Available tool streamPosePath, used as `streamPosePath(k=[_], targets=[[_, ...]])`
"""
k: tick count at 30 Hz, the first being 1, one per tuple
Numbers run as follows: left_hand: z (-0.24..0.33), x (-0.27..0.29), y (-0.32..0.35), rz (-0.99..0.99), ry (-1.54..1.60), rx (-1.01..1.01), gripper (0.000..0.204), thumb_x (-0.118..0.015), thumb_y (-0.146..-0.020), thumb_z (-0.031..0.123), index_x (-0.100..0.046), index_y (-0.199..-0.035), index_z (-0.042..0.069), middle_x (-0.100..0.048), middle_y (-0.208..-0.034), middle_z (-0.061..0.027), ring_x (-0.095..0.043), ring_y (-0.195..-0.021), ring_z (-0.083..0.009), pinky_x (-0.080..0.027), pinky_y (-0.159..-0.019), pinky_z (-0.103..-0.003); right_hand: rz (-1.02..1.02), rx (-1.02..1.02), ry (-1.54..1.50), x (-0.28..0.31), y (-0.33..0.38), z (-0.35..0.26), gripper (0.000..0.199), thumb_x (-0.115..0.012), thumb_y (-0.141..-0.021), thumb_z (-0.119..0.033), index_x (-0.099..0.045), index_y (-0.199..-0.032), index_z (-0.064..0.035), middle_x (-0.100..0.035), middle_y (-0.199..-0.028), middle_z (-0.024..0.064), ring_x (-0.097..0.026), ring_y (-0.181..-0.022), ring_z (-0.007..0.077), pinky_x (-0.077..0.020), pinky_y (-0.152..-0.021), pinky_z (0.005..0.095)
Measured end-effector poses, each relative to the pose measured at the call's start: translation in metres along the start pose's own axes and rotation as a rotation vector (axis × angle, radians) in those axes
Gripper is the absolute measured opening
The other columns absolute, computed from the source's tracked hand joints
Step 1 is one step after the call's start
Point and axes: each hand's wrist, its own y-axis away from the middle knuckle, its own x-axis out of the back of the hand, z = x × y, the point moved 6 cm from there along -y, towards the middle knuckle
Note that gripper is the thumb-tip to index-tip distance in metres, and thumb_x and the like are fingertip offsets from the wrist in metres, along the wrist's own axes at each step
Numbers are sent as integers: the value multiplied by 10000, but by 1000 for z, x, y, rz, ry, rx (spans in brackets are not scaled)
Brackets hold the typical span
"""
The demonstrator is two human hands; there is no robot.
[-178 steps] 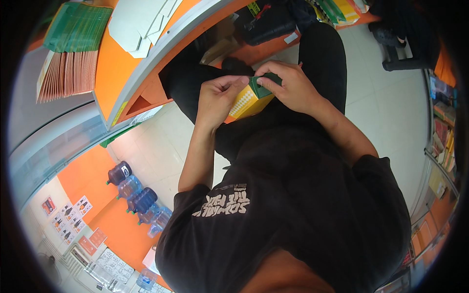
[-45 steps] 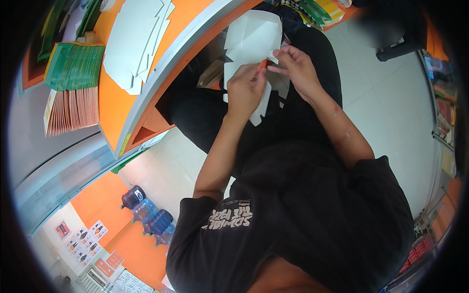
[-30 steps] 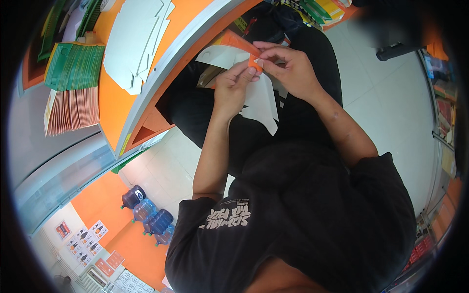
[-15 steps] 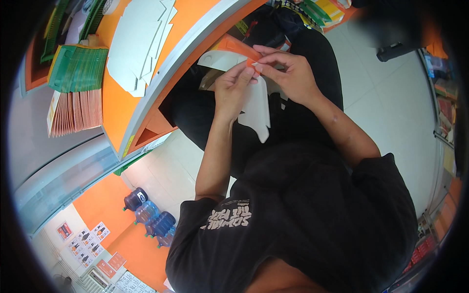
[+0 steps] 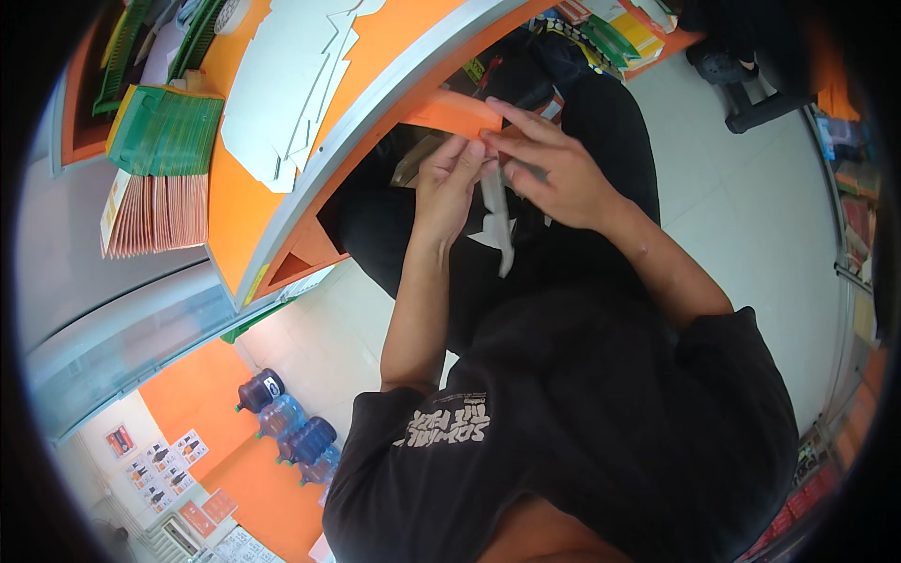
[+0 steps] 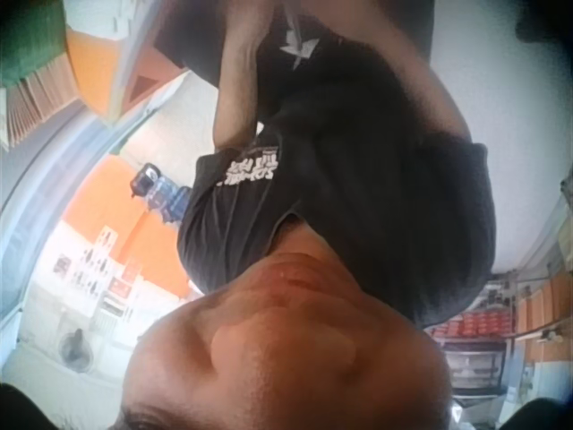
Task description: The person sits at a desk and repeatedly inserts white paper sheets into small rectangular paper packs. They fold the pack flaps and place the finished packs onto a stack on the desk.
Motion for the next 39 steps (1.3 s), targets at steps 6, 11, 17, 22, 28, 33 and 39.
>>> streamPosePath(k=[6,11,17,22,28,33,39], targets=[[-4,13,8,88,264,155,277,-596,-1005,127,-623,-1244,-11,-699,-1148,-108,-682,-1034,-186,-543,-916,-316,-94,-190,-260,18,6,31,589,-526,-886,56,-477,-1456,-81,-318,-1602,155,-382,-1442,315,-339,-1173,420],[-23,29,22,-141,817,439,457,-566,-1005,330,-529,-1334,16,-608,-1305,-187,-595,-1219,-302,-518,-998,-458,-346,-272,16,15,22,77,722,-734,-842,-63,-428,-1494,-117,-286,-1618,171,-296,-1489,340,-310,-1192,413],[-36,19,28,-184,1030,384,487,-557,-1010,372,-500,-1355,34,-585,-1336,-149,-564,-1248,-282,-454,-1058,-455,-176,-290,-593,-20,19,44,793,-782,-840,-198,-382,-1511,-61,-367,-1563,192,-343,-1467,298,-343,-1154,390],[-47,1,20,-91,1030,165,512,-549,-1013,406,-475,-1372,49,-567,-1363,-118,-537,-1273,-265,-400,-1107,-453,54,-417,-267,-39,25,55,692,-690,-913,-257,-388,-1483,-6,-474,-1454,233,-481,-1356,337,-409,-1095,402],[-28,-22,22,100,137,83,438,-733,-912,154,-537,-1280,19,-605,-1202,-93,-574,-1172,-199,-445,-1042,-381,-125,-420,275,-15,15,24,773,-715,-872,-334,-382,-1480,9,-515,-1291,238,-555,-1187,397,-501,-951,457],[-33,9,11,209,166,99,342,-692,-936,197,-544,-1200,38,-607,-1165,-71,-610,-1081,-196,-538,-872,-383,-13,-107,433,-22,18,7,747,-735,-844,-271,-409,-1463,-10,-502,-1225,206,-580,-1072,394,-533,-867,449],[-50,40,3,217,44,265,301,-731,-914,180,-604,-1157,59,-672,-1112,-61,-673,-984,-164,-549,-773,-279,22,-224,87,-15,22,29,250,-695,-905,-121,-545,-1072,-11,-593,-1012,192,-621,-974,391,-498,-835,416]])
